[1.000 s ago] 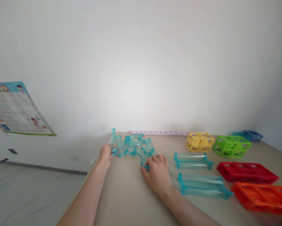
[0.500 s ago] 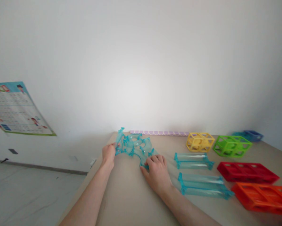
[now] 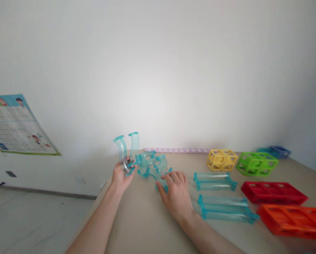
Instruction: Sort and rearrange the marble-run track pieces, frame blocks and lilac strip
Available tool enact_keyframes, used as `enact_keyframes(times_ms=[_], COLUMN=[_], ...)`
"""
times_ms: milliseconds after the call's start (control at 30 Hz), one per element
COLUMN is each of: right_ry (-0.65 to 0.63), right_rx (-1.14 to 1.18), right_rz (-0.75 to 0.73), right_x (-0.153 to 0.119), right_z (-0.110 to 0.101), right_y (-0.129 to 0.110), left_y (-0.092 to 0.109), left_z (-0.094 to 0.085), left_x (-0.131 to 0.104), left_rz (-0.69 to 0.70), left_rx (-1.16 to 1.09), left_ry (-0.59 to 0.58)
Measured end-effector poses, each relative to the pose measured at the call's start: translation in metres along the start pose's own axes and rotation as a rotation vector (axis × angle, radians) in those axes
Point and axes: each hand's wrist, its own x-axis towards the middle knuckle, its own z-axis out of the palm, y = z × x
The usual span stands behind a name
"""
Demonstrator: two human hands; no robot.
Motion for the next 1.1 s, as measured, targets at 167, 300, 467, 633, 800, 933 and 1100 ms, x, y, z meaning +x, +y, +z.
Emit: enact_keyframes(times_ms=[167,300,467,633,800,933,1100], right_ry=[0.029,0.058,0.247,0.283,0.198,0.125,0.076], right_rx=[0.676,0.971,0.921,0.750,0.680,0.637,0.588], right_rz=[0.032,0.215,0.162,0.226,0.185,0.134,0.119], right_x=[-0.011,-0.016,-0.014,-0.011,-0.011,-0.014,-0.018], right_z=[-0.001,0.010,0.013,0.002,-0.001,0.001,0.007], right_y=[-0.004,-0.003,-0.002,-0.005,-0.007,-0.003,0.003], left_y=[-0.014,-0.025,-0.026,-0.026,-0.032,-0.029,-0.027], left_z=[0.015,0.026,0.035,0.033,0.028,0.031,0.030], left_x=[-0.037,-0.059,-0.063,-0.059,-0.057,-0.059,-0.059], left_rz=[-0.298,-0.439,-0.282,-0.047,0.012,0.020,-0.002], left_rx=[0.063,0.151,0.153,0.268,0.384,0.456,0.449], left_ry=[-0.414,-0.632,-0.564,-0.459,-0.590,-0.678,-0.645])
